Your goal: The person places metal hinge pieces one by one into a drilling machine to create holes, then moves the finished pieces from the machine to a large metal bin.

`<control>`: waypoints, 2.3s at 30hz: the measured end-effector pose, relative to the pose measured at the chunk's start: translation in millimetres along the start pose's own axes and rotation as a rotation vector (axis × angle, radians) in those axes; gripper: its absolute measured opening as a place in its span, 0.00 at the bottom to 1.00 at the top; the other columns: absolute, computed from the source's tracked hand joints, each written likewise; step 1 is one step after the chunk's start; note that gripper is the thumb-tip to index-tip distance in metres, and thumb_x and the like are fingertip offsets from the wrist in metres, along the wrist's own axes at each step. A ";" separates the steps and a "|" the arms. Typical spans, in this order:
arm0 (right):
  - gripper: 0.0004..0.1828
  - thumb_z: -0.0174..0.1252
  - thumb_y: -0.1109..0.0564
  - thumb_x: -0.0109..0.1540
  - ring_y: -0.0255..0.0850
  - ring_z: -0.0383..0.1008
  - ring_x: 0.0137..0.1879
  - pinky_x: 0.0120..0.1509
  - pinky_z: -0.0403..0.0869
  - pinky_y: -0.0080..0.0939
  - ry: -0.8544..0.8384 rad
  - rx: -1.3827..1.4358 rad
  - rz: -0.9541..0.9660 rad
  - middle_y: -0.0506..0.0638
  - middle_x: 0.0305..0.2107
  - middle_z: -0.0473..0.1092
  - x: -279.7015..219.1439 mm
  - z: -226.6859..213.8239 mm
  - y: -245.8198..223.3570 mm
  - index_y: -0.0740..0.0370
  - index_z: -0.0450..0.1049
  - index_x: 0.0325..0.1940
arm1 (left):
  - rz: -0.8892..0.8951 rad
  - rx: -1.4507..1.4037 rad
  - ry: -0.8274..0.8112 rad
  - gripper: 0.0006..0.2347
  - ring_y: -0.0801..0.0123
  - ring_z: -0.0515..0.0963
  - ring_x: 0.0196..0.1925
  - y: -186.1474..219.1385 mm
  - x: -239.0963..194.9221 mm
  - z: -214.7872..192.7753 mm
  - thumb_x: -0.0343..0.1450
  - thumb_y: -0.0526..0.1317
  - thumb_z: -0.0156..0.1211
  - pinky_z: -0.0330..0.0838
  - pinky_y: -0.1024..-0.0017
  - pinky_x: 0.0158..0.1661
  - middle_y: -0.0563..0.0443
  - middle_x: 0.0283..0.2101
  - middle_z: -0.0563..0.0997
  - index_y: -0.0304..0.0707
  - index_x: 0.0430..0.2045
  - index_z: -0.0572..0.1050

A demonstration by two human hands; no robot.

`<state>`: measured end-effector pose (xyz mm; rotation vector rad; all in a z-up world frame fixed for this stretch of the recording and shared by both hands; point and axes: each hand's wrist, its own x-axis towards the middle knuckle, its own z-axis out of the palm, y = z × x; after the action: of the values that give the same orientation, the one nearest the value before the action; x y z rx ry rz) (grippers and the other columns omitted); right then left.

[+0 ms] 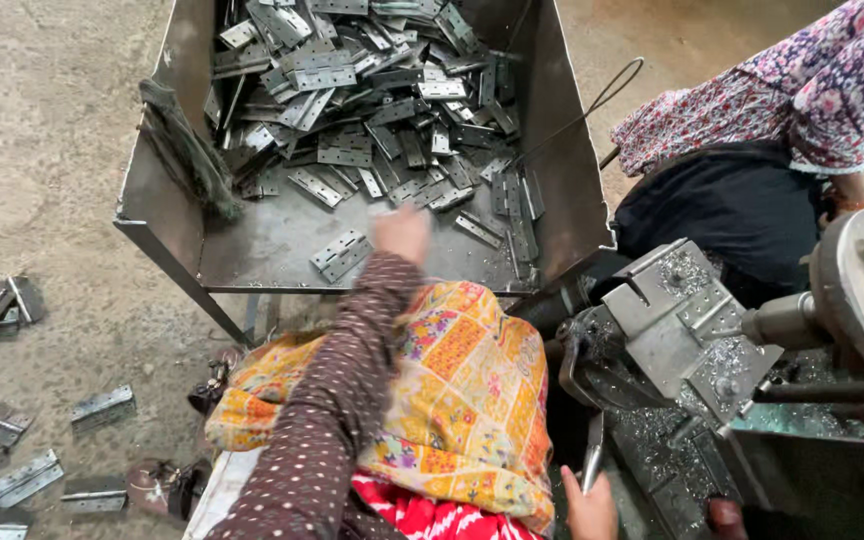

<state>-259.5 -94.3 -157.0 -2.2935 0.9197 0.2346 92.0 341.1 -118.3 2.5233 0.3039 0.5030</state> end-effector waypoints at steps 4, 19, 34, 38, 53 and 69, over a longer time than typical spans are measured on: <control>0.23 0.68 0.42 0.55 0.50 0.71 0.16 0.22 0.70 0.50 0.034 0.077 -0.092 0.58 0.15 0.70 3.3 2.3 -6.7 0.64 0.72 0.36 | -0.065 0.494 -0.275 0.11 0.56 0.83 0.44 -131.5 -29.0 -10.8 0.71 0.39 0.50 0.70 0.47 0.52 0.47 0.45 0.81 0.48 0.39 0.82; 0.22 0.74 0.45 0.49 0.48 0.74 0.25 0.35 0.73 0.51 0.201 0.007 -0.256 0.57 0.19 0.73 13.7 7.8 -2.8 0.63 0.74 0.31 | 0.161 0.319 -0.296 0.18 0.58 0.79 0.54 -112.7 -13.4 -45.1 0.70 0.37 0.54 0.66 0.49 0.60 0.49 0.50 0.79 0.46 0.56 0.73; 0.28 0.65 0.34 0.53 0.63 0.79 0.40 0.45 0.75 0.59 0.130 -0.138 -0.123 0.62 0.31 0.78 -1.2 6.2 -11.9 0.58 0.72 0.39 | 0.360 0.193 -0.365 0.08 0.49 0.82 0.41 -67.6 -18.8 -101.0 0.69 0.37 0.57 0.77 0.55 0.41 0.43 0.39 0.81 0.49 0.39 0.81; 0.30 0.63 0.31 0.56 0.65 0.78 0.41 0.44 0.75 0.61 0.063 -0.216 -0.096 0.63 0.30 0.77 4.1 -2.3 -7.6 0.60 0.68 0.39 | 0.516 0.054 -0.327 0.08 0.50 0.82 0.39 46.1 -33.5 -148.0 0.69 0.35 0.56 0.76 0.56 0.37 0.46 0.39 0.81 0.48 0.37 0.80; 0.32 0.62 0.31 0.58 0.66 0.76 0.44 0.47 0.73 0.61 0.024 -0.184 -0.061 0.66 0.33 0.75 -34.0 -27.8 -55.2 0.62 0.66 0.41 | 1.122 -0.162 -0.141 0.19 0.59 0.76 0.57 301.0 -180.9 -19.6 0.65 0.37 0.53 0.60 0.44 0.59 0.43 0.57 0.76 0.37 0.50 0.78; 0.30 0.54 0.37 0.63 0.69 0.76 0.39 0.43 0.75 0.65 0.081 -0.126 -0.071 0.69 0.33 0.75 -16.6 65.9 1.3 0.61 0.58 0.58 | 0.994 0.103 -0.161 0.17 0.51 0.71 0.63 326.7 -177.8 14.3 0.68 0.39 0.52 0.55 0.49 0.64 0.37 0.60 0.74 0.31 0.48 0.78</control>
<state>-268.0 -44.3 -202.3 -2.4629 0.8840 0.1745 -27.1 8.7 -0.5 2.6465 -1.0549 0.6322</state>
